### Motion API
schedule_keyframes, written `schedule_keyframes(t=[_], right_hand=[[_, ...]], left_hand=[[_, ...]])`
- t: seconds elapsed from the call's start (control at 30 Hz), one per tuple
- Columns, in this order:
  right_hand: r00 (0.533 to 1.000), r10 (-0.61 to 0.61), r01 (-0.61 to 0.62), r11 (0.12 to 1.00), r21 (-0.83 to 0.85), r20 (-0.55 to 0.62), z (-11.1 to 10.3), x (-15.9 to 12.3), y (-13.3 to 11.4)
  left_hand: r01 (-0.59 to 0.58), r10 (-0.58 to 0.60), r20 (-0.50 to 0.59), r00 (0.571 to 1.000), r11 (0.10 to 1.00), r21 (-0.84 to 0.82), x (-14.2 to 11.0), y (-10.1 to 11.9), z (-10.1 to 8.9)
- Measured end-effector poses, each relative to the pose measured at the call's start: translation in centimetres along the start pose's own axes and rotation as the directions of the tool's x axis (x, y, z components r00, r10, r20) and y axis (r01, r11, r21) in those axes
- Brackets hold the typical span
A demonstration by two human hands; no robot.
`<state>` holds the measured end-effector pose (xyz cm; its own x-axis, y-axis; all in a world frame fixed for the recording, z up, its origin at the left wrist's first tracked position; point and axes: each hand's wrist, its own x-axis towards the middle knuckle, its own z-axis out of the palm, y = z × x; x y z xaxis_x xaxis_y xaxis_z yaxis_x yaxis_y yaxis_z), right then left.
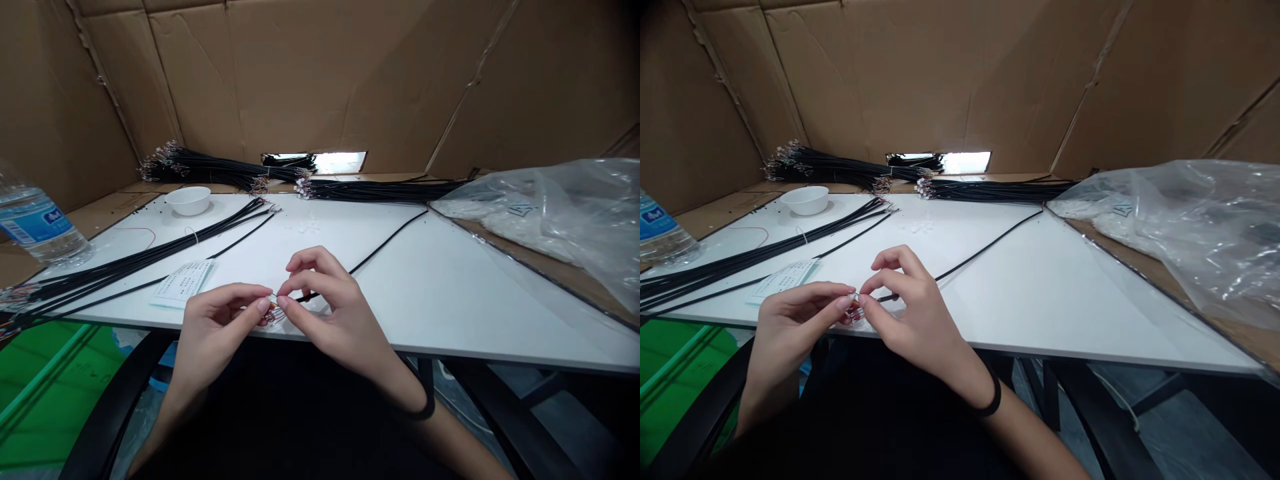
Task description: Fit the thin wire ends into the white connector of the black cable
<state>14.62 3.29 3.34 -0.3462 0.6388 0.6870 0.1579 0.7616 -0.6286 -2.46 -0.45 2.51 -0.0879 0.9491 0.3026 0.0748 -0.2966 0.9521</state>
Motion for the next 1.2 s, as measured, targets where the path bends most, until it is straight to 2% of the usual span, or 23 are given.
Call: schedule_keyframes(t=[0.3,0.53,0.87,1.2], right_hand=[[1.000,-0.018,0.017,1.000,0.024,0.016,-0.09,0.03,-0.34],[0.998,0.010,-0.013,0.999,0.047,0.061,-0.19,-0.01,-0.18],[0.996,-0.073,0.073,0.997,0.010,0.055,0.15,-0.16,-0.25],[0.996,0.040,-0.042,0.999,0.027,0.077,-0.01,-0.01,-0.21]], left_hand=[[0.036,-0.035,0.040,0.999,0.999,-0.037,0.13,0.42,-0.08],[-0.020,0.020,0.107,0.994,1.000,-0.004,0.16,-0.01,-0.32],[0.005,-0.007,0.227,0.974,1.000,0.009,0.48,0.08,-0.34],[0.084,-0.090,0.289,0.953,0.996,0.032,0.75,0.26,-0.60]])
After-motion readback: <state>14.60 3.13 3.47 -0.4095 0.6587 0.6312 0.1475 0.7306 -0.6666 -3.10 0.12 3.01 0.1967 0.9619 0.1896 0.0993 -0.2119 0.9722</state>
